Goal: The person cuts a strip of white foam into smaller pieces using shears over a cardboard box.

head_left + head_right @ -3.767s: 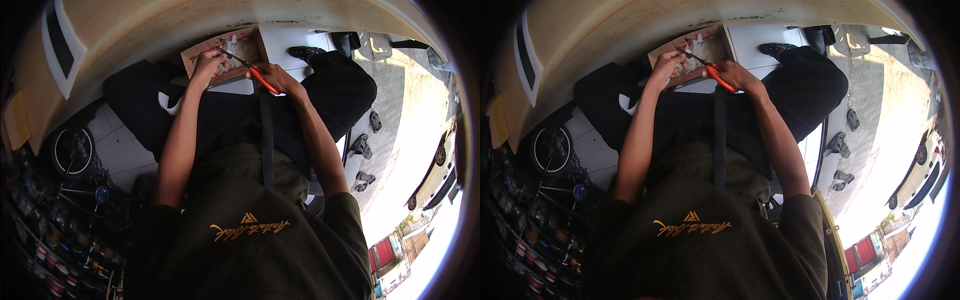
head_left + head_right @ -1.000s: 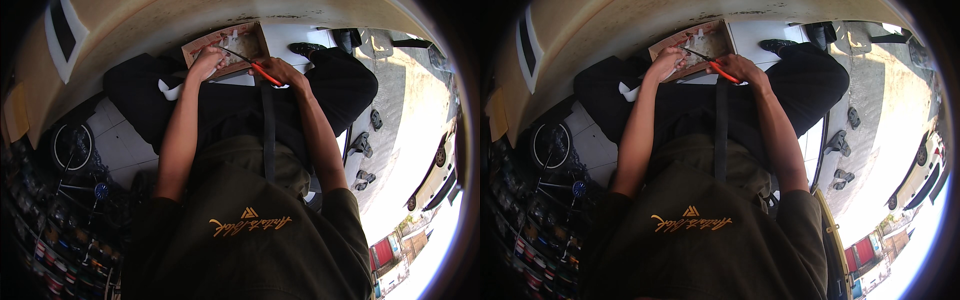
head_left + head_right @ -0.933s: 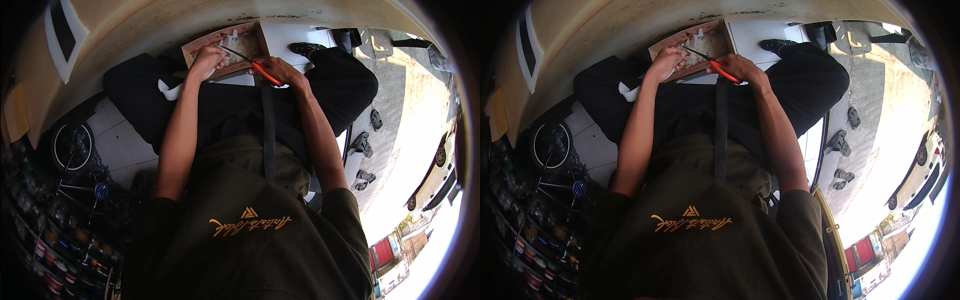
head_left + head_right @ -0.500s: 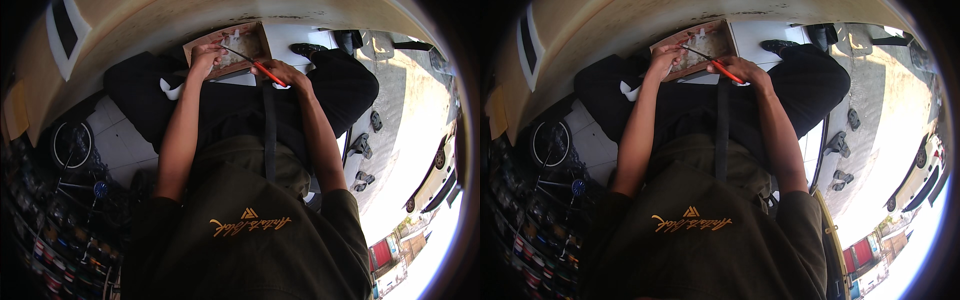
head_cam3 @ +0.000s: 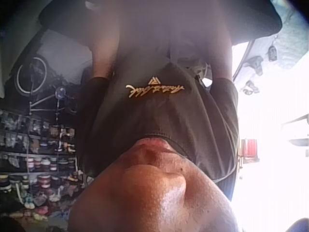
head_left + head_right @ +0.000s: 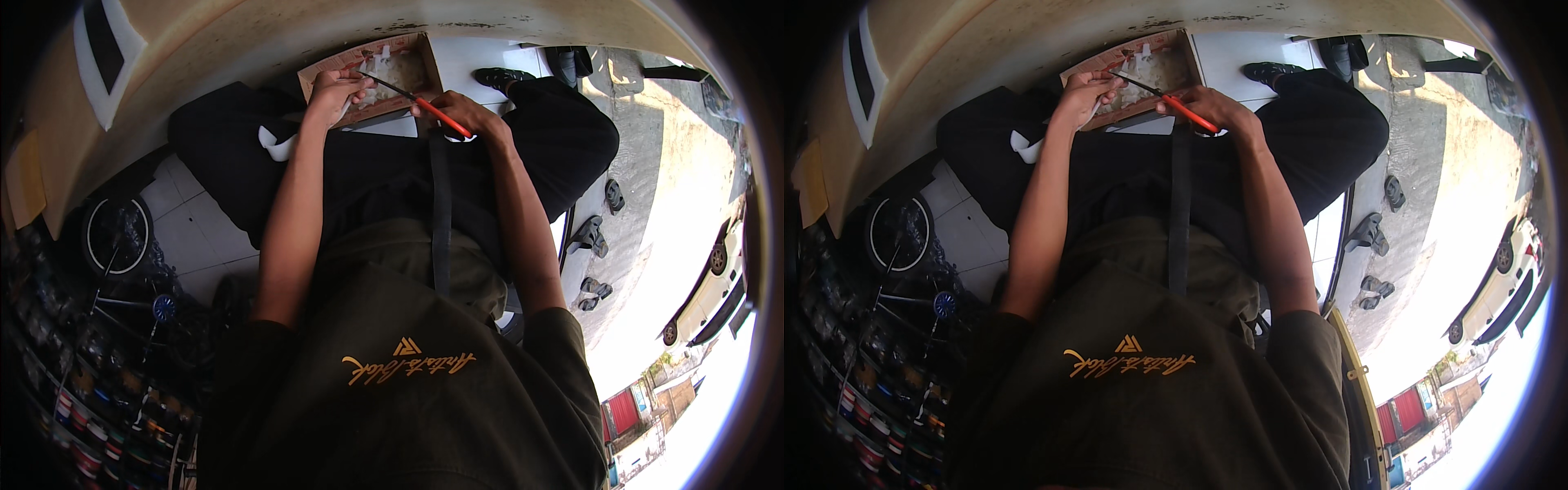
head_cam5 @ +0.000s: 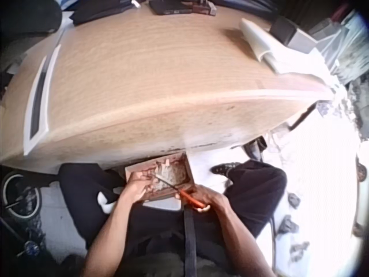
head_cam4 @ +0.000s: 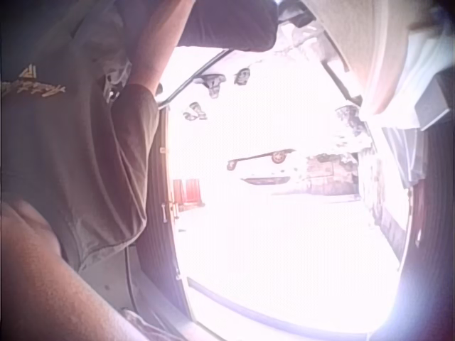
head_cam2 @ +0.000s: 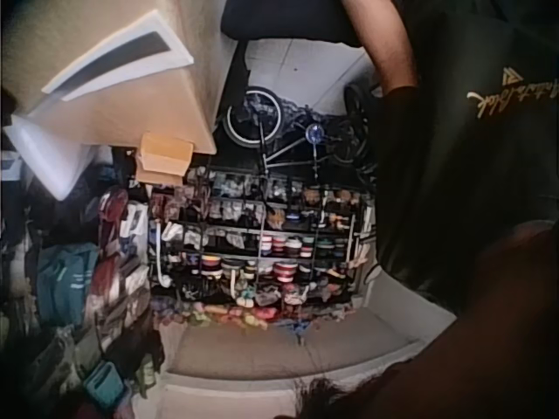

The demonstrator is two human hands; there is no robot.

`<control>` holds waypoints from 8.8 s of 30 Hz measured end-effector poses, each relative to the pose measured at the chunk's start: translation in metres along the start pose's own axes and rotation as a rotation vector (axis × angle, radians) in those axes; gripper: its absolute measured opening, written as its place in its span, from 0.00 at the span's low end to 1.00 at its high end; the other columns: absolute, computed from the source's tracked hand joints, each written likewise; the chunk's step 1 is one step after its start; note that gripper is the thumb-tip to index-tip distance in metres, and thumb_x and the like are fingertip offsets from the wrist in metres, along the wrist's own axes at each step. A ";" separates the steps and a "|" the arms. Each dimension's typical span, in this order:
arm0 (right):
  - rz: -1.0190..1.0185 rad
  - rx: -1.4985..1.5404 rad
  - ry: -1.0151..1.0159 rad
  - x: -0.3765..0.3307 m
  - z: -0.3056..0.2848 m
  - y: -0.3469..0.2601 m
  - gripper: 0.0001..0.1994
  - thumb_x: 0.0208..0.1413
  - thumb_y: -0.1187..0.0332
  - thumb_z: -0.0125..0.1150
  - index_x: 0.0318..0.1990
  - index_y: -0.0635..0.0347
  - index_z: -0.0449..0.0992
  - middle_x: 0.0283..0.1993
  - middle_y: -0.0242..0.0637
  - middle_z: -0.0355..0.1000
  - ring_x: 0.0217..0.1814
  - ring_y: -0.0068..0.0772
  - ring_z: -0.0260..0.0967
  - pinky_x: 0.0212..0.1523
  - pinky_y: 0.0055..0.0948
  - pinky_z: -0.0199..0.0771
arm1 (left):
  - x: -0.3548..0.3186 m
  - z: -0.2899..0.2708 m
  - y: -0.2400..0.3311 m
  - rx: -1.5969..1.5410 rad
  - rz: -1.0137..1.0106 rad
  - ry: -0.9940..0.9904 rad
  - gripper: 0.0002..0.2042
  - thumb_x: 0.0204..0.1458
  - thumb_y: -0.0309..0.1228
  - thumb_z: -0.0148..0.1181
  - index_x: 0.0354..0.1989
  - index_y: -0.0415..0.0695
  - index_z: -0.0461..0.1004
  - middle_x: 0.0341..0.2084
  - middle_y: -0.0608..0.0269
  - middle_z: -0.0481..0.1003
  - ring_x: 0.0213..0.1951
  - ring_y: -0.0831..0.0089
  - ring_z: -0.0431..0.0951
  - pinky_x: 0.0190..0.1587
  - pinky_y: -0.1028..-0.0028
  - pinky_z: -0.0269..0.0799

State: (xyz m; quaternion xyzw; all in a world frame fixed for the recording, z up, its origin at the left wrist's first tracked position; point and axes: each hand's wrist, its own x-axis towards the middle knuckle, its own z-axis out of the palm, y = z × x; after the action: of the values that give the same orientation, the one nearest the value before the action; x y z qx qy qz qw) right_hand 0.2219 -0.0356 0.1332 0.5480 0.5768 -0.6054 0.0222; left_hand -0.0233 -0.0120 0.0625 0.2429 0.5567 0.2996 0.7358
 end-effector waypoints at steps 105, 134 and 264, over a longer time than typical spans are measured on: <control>-0.054 -0.100 0.268 0.038 0.024 0.018 0.26 0.46 0.47 0.58 0.28 0.70 0.76 0.22 0.52 0.70 0.28 0.46 0.71 0.31 0.37 0.67 | -0.019 0.017 -0.005 0.404 -0.131 -0.185 0.09 0.47 0.26 0.61 0.32 0.31 0.76 0.23 0.62 0.75 0.18 0.87 0.63 0.19 0.85 0.56; -0.017 -0.116 0.009 0.004 0.004 0.010 0.33 0.44 0.33 0.52 0.30 0.61 0.76 0.20 0.37 0.68 0.26 0.31 0.65 0.30 0.34 0.64 | -0.012 0.005 -0.007 0.072 0.043 -0.019 0.10 0.51 0.25 0.57 0.37 0.28 0.73 0.27 0.58 0.74 0.18 0.87 0.60 0.19 0.85 0.52; -0.077 -0.022 -0.024 0.013 0.013 0.017 0.30 0.45 0.35 0.55 0.33 0.58 0.76 0.19 0.36 0.65 0.25 0.29 0.60 0.30 0.32 0.59 | -0.021 0.010 -0.004 -0.058 0.045 0.134 0.06 0.47 0.20 0.60 0.29 0.27 0.74 0.24 0.53 0.76 0.16 0.84 0.63 0.17 0.85 0.55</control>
State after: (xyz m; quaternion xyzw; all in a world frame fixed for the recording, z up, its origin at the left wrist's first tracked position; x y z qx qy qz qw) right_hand 0.2200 -0.0427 0.1100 0.5178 0.6038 -0.6060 0.0117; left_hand -0.0169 -0.0300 0.0770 0.2131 0.5901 0.3475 0.6969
